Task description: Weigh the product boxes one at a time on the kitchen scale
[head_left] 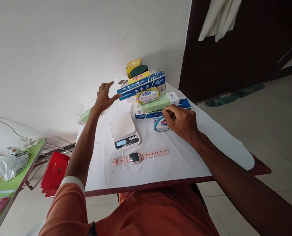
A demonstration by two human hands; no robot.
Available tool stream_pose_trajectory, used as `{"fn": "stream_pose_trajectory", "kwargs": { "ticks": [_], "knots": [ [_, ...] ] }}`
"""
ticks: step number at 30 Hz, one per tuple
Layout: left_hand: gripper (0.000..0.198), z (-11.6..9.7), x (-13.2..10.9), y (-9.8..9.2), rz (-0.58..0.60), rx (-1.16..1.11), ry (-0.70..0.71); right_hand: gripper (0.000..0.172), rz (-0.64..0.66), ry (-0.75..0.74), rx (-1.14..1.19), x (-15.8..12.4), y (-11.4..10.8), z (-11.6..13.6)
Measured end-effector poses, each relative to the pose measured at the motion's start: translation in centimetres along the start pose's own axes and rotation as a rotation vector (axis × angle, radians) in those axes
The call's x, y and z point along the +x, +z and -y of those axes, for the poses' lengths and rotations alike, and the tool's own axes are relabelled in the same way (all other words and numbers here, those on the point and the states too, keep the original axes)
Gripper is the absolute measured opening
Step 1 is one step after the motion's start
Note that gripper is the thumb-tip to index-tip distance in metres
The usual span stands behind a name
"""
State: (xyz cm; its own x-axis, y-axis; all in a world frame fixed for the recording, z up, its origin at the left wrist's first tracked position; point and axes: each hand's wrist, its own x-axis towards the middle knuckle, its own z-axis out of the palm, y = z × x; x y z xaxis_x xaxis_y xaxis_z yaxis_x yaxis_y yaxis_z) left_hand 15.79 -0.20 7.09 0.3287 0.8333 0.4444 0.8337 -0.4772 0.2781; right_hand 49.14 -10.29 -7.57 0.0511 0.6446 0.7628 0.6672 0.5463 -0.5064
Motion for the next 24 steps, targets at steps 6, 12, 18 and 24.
{"fn": "stream_pose_trajectory", "kwargs": {
  "ticks": [6,12,18,24],
  "knots": [
    [0.065,-4.1,3.5,5.6,0.191,0.205,0.000,0.026,-0.064,-0.062,0.025,0.4,-0.3,0.2],
    [0.064,-4.3,3.8,6.0,0.179,0.263,-0.036,0.024,-0.114,-0.099,0.043,0.5,-0.3,0.4],
    [0.052,-3.6,3.9,6.3,0.144,0.057,-0.062,0.026,-0.084,-0.075,0.028,0.6,-0.4,0.3],
    [0.050,-2.8,1.2,4.7,-0.063,-0.050,-0.034,0.026,-0.044,-0.071,0.013,0.4,-0.3,0.3]
  ]
}}
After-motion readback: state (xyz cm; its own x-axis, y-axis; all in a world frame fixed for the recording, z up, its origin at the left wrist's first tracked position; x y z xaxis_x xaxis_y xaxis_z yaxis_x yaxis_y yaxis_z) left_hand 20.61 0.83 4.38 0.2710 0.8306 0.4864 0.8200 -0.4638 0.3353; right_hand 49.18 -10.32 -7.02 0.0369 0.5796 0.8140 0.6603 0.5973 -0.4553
